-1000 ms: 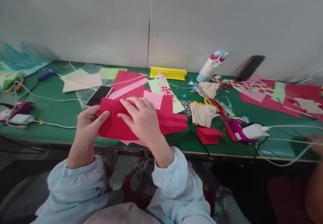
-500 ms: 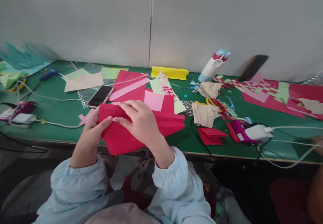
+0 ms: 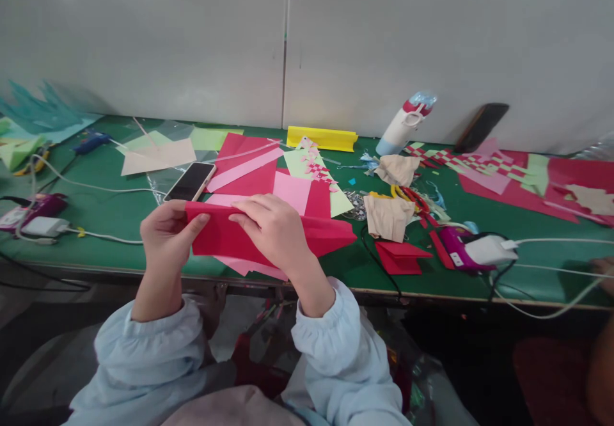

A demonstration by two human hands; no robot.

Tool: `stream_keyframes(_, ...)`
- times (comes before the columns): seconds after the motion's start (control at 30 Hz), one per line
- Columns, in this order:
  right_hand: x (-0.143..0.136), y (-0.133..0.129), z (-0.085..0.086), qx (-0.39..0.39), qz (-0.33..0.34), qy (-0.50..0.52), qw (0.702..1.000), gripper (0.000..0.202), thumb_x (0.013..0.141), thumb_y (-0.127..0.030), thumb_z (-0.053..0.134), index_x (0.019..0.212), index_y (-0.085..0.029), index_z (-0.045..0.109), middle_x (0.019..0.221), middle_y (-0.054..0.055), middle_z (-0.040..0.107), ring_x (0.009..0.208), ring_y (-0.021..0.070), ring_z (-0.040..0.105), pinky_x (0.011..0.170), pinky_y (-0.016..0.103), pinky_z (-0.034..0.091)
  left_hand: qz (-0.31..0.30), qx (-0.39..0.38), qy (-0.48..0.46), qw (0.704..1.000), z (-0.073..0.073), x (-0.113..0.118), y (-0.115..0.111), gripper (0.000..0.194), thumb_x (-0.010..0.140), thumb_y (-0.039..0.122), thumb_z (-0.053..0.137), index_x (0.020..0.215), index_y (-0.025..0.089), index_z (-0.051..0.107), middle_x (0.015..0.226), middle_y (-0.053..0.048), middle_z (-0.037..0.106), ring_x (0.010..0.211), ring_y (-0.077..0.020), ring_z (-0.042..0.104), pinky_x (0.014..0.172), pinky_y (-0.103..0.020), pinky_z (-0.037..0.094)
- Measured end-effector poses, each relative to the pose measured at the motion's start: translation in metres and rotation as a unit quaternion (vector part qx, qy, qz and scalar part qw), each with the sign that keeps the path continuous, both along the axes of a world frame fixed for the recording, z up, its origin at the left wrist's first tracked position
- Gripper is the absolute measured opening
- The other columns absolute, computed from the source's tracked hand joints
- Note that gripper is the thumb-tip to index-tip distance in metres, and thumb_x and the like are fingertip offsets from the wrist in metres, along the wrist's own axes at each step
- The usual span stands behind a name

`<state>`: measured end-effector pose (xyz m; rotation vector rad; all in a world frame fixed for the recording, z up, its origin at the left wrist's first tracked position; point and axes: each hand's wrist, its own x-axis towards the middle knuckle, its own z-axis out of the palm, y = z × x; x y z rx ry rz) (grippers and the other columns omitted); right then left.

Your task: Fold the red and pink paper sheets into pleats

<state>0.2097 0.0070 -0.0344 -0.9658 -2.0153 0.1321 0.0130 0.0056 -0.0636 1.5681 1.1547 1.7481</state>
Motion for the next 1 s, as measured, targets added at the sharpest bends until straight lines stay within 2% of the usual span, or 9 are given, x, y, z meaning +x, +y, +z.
stream_keyframes(0.07,0.0,0.0,0.0,0.001,-0.002,0.0,1.0,0.024,0.096,-0.034,0.055,0.097,-0.019,0.073,0.095,0.007,0.076,0.09,0.0184,0.068,0.083,0.031,0.053,0.04,0.051,0.028,0.998,0.001,-0.002,0.004,0.029,0.069,0.028,0.082,0.091,0.021,0.064,0.082,0.001,0.061,0.07,-0.0105,0.059,0.062,-0.022,0.051)
stream_keyframes(0.13,-0.001,-0.001,0.0,-0.003,0.0,-0.005,1.0,0.023,0.096,-0.033,0.055,0.094,-0.019,0.073,0.093,0.006,0.076,0.088,0.0181,0.069,0.082,0.03,0.052,0.046,0.1,0.068,0.992,0.004,-0.004,0.006,0.038,0.067,0.027,0.082,0.102,0.024,0.065,0.095,-0.002,0.061,0.084,-0.0144,0.061,0.071,-0.027,0.054)
stream_keyframes(0.2,-0.003,-0.002,0.001,-0.018,0.007,-0.016,1.0,0.022,0.095,-0.033,0.056,0.092,-0.02,0.073,0.092,0.006,0.076,0.087,0.018,0.069,0.081,0.029,0.051,0.023,0.129,0.112,0.985,0.006,-0.006,0.006,0.027,0.072,0.027,0.078,0.098,0.025,0.07,0.098,-0.004,0.063,0.091,-0.0173,0.061,0.078,-0.032,0.054)
stream_keyframes(0.27,-0.004,-0.002,0.002,-0.036,0.013,-0.026,0.999,0.022,0.094,-0.034,0.057,0.091,-0.02,0.073,0.09,0.005,0.076,0.086,0.0179,0.068,0.079,0.028,0.05,0.002,0.134,0.132,0.982,0.007,-0.007,0.005,0.007,0.078,0.025,0.074,0.085,0.024,0.073,0.091,-0.004,0.067,0.087,-0.0179,0.064,0.079,-0.034,0.054)
stream_keyframes(0.3,-0.004,-0.002,0.002,-0.043,0.013,-0.029,0.999,0.022,0.094,-0.035,0.057,0.09,-0.02,0.073,0.09,0.005,0.075,0.085,0.0178,0.068,0.078,0.028,0.049,0.001,0.13,0.13,0.983,0.008,-0.008,0.004,0.001,0.079,0.024,0.073,0.08,0.024,0.073,0.087,-0.004,0.068,0.083,-0.0177,0.064,0.078,-0.035,0.054)
stream_keyframes(0.57,0.019,0.005,0.003,-0.125,-0.015,-0.031,0.992,0.018,0.092,-0.033,0.06,0.085,-0.021,0.072,0.087,0.003,0.075,0.077,0.0169,0.067,0.069,0.027,0.046,0.074,0.1,0.024,0.992,0.009,-0.02,0.007,0.004,0.075,0.022,0.076,0.072,0.023,0.074,0.076,-0.002,0.069,0.073,-0.0165,0.062,0.067,-0.031,0.047)
stream_keyframes(0.73,0.047,0.009,0.005,-0.151,-0.026,-0.036,0.988,0.017,0.089,-0.031,0.064,0.081,-0.02,0.074,0.084,0.004,0.076,0.075,0.0179,0.068,0.07,0.029,0.047,0.109,0.075,-0.06,0.989,0.011,-0.039,0.01,0.01,0.069,0.022,0.08,0.066,0.018,0.072,0.07,-0.002,0.067,0.066,-0.0129,0.058,0.061,-0.027,0.042)
stream_keyframes(0.87,0.075,0.012,0.005,-0.184,-0.051,-0.027,0.981,0.014,0.085,-0.03,0.067,0.079,-0.022,0.076,0.08,0.003,0.076,0.072,0.0187,0.068,0.069,0.03,0.049,0.149,0.015,-0.1,0.984,0.013,-0.053,0.009,0.016,0.065,0.026,0.083,0.067,0.016,0.071,0.062,0.002,0.062,0.058,-0.0094,0.051,0.055,-0.024,0.037)
stream_keyframes(1.0,0.097,0.015,0.001,-0.201,-0.091,0.021,0.975,0.015,0.081,-0.034,0.069,0.076,-0.023,0.077,0.078,0.003,0.076,0.072,0.0204,0.069,0.067,0.031,0.051,0.168,-0.027,-0.12,0.978,0.013,-0.058,0.011,0.02,0.064,0.028,0.085,0.07,0.016,0.069,0.064,0.003,0.062,0.061,-0.0096,0.053,0.057,-0.024,0.041)
